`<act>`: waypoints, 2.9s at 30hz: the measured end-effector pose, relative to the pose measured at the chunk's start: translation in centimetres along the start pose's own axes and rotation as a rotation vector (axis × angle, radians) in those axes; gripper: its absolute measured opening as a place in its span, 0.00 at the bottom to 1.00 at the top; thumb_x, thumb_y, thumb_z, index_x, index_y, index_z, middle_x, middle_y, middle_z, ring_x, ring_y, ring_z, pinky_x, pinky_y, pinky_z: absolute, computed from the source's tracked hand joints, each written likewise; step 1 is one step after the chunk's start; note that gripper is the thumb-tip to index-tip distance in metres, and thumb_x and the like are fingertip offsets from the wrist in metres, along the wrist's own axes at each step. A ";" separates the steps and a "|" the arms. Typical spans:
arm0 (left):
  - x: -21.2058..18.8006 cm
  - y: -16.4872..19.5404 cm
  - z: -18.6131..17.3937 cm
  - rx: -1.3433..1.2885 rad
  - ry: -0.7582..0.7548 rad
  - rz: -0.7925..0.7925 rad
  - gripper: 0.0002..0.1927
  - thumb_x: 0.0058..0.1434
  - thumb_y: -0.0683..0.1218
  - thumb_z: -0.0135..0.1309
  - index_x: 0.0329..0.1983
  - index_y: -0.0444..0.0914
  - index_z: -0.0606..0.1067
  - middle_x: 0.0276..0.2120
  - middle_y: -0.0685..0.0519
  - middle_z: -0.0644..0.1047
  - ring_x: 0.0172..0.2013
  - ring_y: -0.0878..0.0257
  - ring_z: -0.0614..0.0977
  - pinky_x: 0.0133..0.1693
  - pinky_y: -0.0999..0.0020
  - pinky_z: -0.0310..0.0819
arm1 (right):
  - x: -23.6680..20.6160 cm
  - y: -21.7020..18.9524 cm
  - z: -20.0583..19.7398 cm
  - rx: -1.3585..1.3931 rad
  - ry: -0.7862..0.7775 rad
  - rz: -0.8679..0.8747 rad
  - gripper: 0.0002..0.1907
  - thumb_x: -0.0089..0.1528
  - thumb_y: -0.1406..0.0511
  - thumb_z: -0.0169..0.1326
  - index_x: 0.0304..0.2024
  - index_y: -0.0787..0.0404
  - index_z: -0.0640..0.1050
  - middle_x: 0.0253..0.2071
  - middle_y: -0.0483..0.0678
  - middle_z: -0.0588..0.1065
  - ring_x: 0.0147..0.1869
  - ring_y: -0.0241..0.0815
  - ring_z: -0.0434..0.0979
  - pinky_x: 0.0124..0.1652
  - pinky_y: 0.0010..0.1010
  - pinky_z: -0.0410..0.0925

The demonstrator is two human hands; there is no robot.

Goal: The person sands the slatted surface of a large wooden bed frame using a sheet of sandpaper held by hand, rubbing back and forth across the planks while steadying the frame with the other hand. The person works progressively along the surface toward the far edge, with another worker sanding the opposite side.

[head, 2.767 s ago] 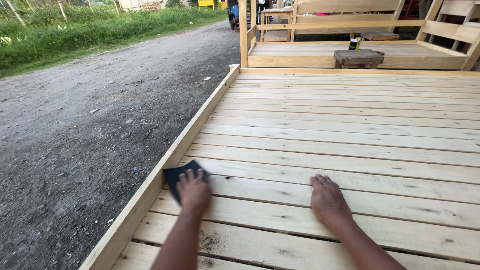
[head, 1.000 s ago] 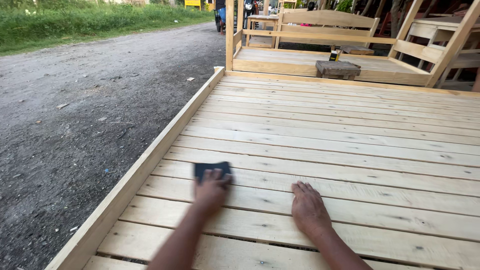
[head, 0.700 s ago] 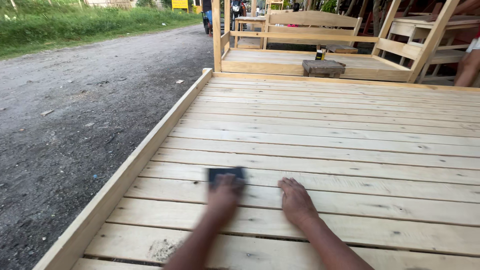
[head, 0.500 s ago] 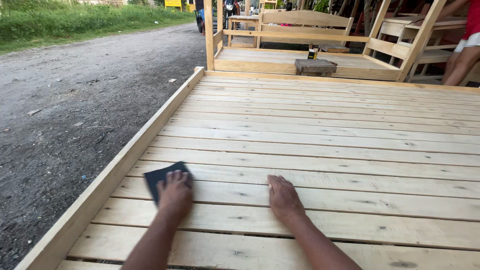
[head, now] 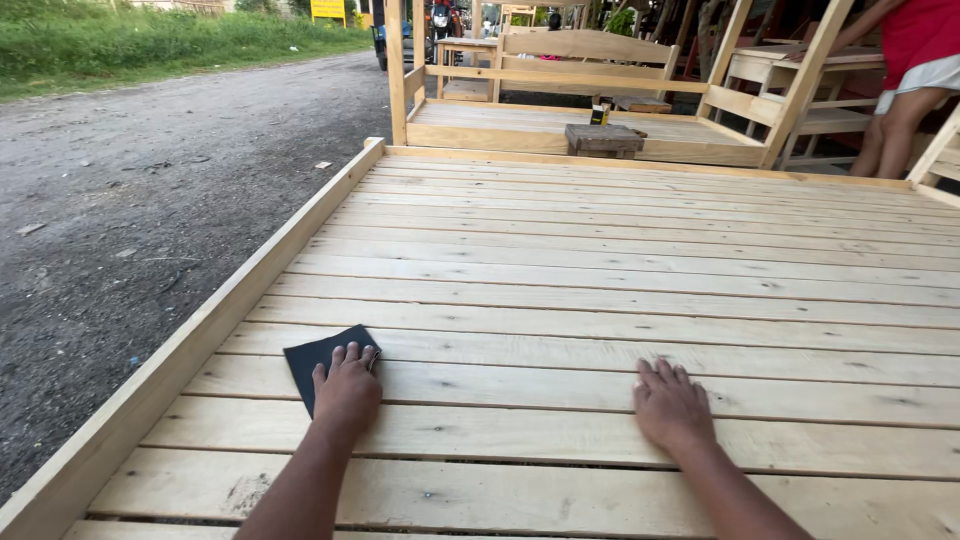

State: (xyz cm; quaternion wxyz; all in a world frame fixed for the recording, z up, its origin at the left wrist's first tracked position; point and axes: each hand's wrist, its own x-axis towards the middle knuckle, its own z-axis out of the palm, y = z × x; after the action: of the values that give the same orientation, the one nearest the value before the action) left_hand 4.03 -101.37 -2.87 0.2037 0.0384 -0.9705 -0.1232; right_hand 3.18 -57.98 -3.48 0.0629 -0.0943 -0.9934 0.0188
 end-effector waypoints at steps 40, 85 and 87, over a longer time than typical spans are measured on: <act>1.0 12.2 3.7 0.059 -0.038 0.064 0.22 0.65 0.46 0.43 0.63 0.41 0.70 0.66 0.46 0.70 0.67 0.49 0.68 0.60 0.41 0.63 | 0.4 -0.2 2.0 0.163 0.195 -0.098 0.25 0.68 0.60 0.36 0.65 0.59 0.69 0.72 0.52 0.63 0.76 0.55 0.57 0.70 0.43 0.52; 0.5 23.2 5.6 -0.133 0.048 0.488 0.17 0.64 0.44 0.41 0.52 0.40 0.75 0.59 0.44 0.73 0.60 0.48 0.71 0.53 0.41 0.63 | 0.6 0.1 2.1 0.277 0.157 -0.083 0.24 0.68 0.64 0.35 0.65 0.57 0.71 0.72 0.48 0.64 0.78 0.47 0.57 0.73 0.37 0.51; 1.6 16.4 4.5 -0.258 -0.001 0.209 0.18 0.62 0.42 0.39 0.50 0.45 0.76 0.57 0.49 0.74 0.60 0.50 0.71 0.57 0.45 0.61 | 0.6 0.0 2.2 0.258 0.160 -0.099 0.25 0.67 0.64 0.36 0.65 0.57 0.70 0.72 0.47 0.64 0.78 0.47 0.57 0.73 0.37 0.51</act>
State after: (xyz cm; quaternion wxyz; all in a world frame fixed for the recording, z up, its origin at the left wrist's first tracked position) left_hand 0.32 -84.74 -2.03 0.2184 -0.0891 -0.9454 -0.2250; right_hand 2.34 -57.92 -5.56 0.1544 -0.0376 -0.9780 0.1354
